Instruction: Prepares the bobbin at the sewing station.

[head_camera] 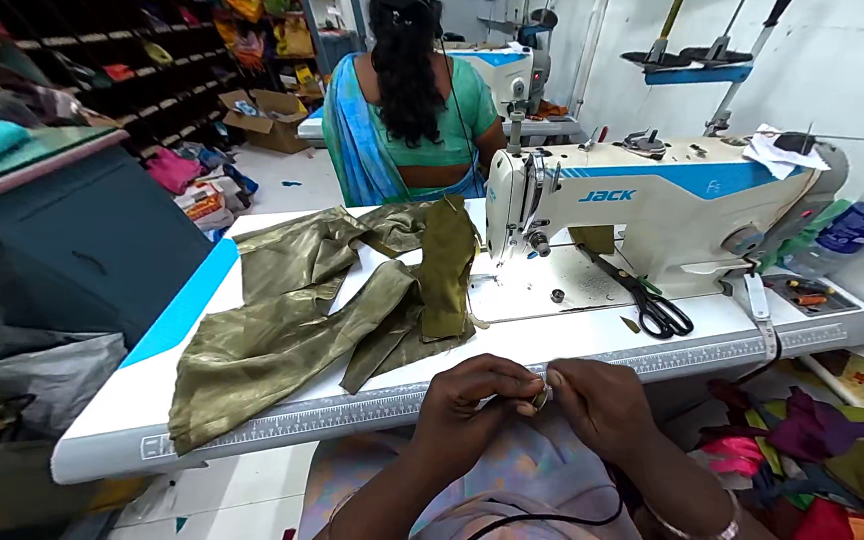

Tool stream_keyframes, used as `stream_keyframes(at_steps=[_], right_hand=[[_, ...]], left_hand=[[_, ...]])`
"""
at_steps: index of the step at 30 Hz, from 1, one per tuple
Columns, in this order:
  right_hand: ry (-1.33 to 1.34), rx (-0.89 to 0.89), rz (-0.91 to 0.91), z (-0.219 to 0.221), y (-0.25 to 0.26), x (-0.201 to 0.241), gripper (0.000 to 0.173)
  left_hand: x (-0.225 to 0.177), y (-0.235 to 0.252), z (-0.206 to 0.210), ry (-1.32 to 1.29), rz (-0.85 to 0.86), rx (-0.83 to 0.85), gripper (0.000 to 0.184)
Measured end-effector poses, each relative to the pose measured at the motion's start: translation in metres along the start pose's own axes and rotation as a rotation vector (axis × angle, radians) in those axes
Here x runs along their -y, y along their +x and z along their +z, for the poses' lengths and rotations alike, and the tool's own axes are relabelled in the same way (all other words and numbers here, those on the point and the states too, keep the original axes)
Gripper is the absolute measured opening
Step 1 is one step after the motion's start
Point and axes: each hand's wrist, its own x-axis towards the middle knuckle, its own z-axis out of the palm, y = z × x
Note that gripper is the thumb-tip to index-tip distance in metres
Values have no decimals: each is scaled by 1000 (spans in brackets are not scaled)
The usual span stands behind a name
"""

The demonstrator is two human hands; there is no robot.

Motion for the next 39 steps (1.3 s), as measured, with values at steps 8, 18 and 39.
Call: stream_keyframes(at_steps=[8, 18, 39], right_hand=[[32, 2, -14, -7, -1, 7, 31], [60, 4, 2, -13, 4, 10, 32], [176, 45, 30, -19, 0, 21, 33]], left_hand=[[1, -1, 0, 11, 22, 35, 9], [2, -2, 2, -26, 20, 37, 9], [6, 0, 0, -65, 58, 56, 7]])
